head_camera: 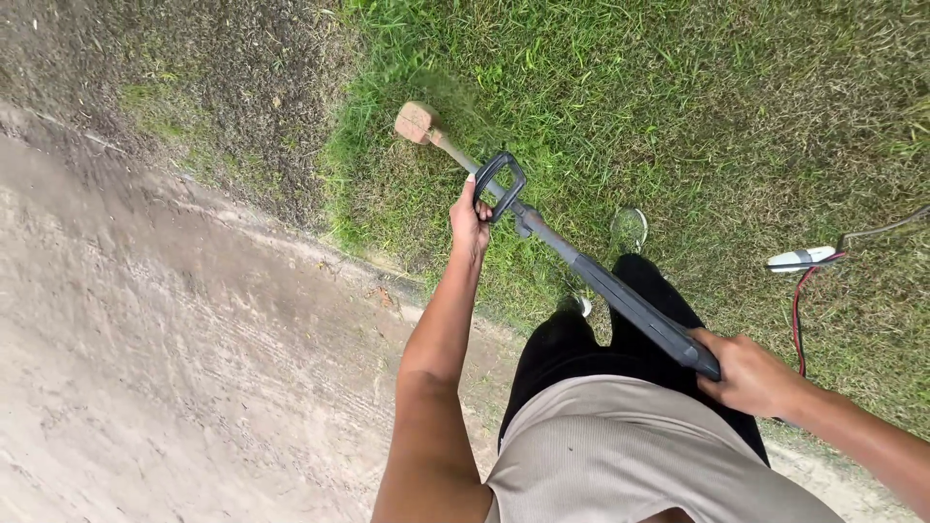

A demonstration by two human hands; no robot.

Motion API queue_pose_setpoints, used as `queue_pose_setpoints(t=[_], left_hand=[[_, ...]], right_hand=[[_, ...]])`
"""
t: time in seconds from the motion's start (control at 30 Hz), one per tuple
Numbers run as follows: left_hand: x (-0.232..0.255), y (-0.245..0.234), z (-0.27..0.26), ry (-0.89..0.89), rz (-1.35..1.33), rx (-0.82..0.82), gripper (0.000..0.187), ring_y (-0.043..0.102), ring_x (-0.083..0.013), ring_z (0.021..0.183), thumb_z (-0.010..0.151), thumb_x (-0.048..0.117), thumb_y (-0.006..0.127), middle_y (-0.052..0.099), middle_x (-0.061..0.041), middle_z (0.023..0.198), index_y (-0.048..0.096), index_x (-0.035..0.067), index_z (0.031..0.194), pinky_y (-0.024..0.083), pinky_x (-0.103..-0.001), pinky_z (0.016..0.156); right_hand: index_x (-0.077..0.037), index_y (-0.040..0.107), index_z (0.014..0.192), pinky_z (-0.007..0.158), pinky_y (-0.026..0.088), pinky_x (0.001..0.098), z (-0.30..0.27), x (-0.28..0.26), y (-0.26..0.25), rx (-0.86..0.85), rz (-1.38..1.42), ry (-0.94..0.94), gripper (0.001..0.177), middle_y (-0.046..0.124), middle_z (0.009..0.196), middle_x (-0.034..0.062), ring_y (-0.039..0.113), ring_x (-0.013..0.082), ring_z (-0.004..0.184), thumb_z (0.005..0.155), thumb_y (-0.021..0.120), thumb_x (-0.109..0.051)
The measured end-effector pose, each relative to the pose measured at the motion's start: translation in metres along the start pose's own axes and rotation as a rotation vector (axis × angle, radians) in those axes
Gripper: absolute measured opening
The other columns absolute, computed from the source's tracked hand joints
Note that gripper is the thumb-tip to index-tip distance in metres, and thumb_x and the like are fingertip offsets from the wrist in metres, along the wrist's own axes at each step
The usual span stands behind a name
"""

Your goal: Trimming grass along a concrete edge and building foundation using an electric string trimmer

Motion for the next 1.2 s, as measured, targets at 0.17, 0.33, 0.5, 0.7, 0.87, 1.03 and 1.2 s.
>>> queue_pose_setpoints(t=[0.17, 0.33, 0.5, 0.7, 0.87, 1.03, 1.2], left_hand=[[0.007, 0.037, 0.021, 0.026, 0.001, -0.039, 0.039, 0.042, -0.0122, 0.035, 0.088, 0.031, 0.078, 0.042, -0.001, 0.040, 0.056, 0.013, 0.061, 0.040, -0.027, 0.040], [0.020, 0.073, 0.036, 0.032, 0.070, -0.041, 0.040, 0.042, -0.0113, 0.036, 0.085, 0.034, 0.080, 0.043, 0.000, 0.041, 0.054, 0.015, 0.061, 0.042, -0.027, 0.041], [0.027, 0.098, 0.039, 0.013, 0.036, -0.071, 0.032, 0.045, -0.0100, 0.033, 0.089, 0.031, 0.078, 0.046, 0.003, 0.041, 0.062, 0.009, 0.071, 0.046, -0.024, 0.038], [0.007, 0.086, 0.002, 0.002, 0.057, -0.077, 0.034, 0.045, -0.0093, 0.038, 0.092, 0.039, 0.073, 0.046, 0.004, 0.043, 0.066, 0.006, 0.084, 0.045, -0.026, 0.048], [-0.022, 0.059, -0.027, -0.077, -0.031, -0.050, 0.028, 0.051, -0.0089, 0.035, 0.100, 0.029, 0.069, 0.052, 0.005, 0.046, 0.068, 0.001, 0.096, 0.049, -0.021, 0.036], [-0.060, 0.036, -0.026, -0.162, 0.116, 0.143, 0.035, 0.045, -0.0089, 0.035, 0.088, 0.035, 0.080, 0.046, 0.004, 0.046, 0.060, 0.008, 0.077, 0.043, -0.022, 0.035], [-0.080, 0.003, -0.050, -0.196, 0.106, 0.225, 0.040, 0.043, -0.0082, 0.035, 0.081, 0.039, 0.084, 0.042, 0.005, 0.045, 0.058, 0.008, 0.084, 0.041, -0.023, 0.034]], right_hand=[[-0.019, 0.045, 0.146, 0.040, 0.050, 0.0310, 0.011, 0.008, -0.022, 0.056, -0.045, -0.013, 0.065, 0.079, 0.075, 0.0069, 0.064, 0.0139, 0.042, 0.087, 0.073, -0.020], [-0.018, 0.044, 0.147, 0.037, 0.045, 0.0305, 0.019, 0.008, -0.035, 0.088, -0.019, -0.039, 0.066, 0.073, 0.062, 0.0054, 0.059, 0.0133, 0.039, 0.087, 0.071, -0.021], [-0.015, 0.046, 0.144, 0.043, 0.056, 0.0320, 0.023, 0.005, -0.047, 0.125, -0.040, -0.036, 0.065, 0.076, 0.075, 0.0084, 0.067, 0.0155, 0.045, 0.084, 0.073, -0.020], [-0.018, 0.040, 0.147, 0.032, 0.048, 0.0263, 0.004, 0.039, -0.032, 0.025, -0.058, -0.057, 0.068, 0.075, 0.064, 0.0057, 0.059, 0.0111, 0.036, 0.088, 0.075, -0.018], [-0.015, 0.045, 0.145, 0.030, 0.036, 0.0268, 0.003, 0.077, -0.020, -0.005, 0.022, -0.100, 0.068, 0.057, 0.049, 0.0002, 0.051, 0.0106, 0.031, 0.085, 0.079, -0.009], [-0.015, 0.054, 0.140, 0.036, 0.038, 0.0243, 0.007, 0.098, -0.027, -0.040, 0.096, -0.128, 0.061, 0.053, 0.058, -0.0007, 0.053, 0.0089, 0.038, 0.084, 0.075, -0.001], [-0.018, 0.063, 0.129, 0.040, 0.048, 0.0217, 0.009, 0.113, -0.031, -0.132, 0.084, -0.140, 0.048, 0.059, 0.068, -0.0035, 0.060, 0.0074, 0.047, 0.085, 0.075, -0.003]])
Point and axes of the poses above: each hand's wrist, its own z-axis towards the middle knuckle, its own y-axis out of the palm, x = y × z, the point moved 1 cm from there along z, towards the middle knuckle
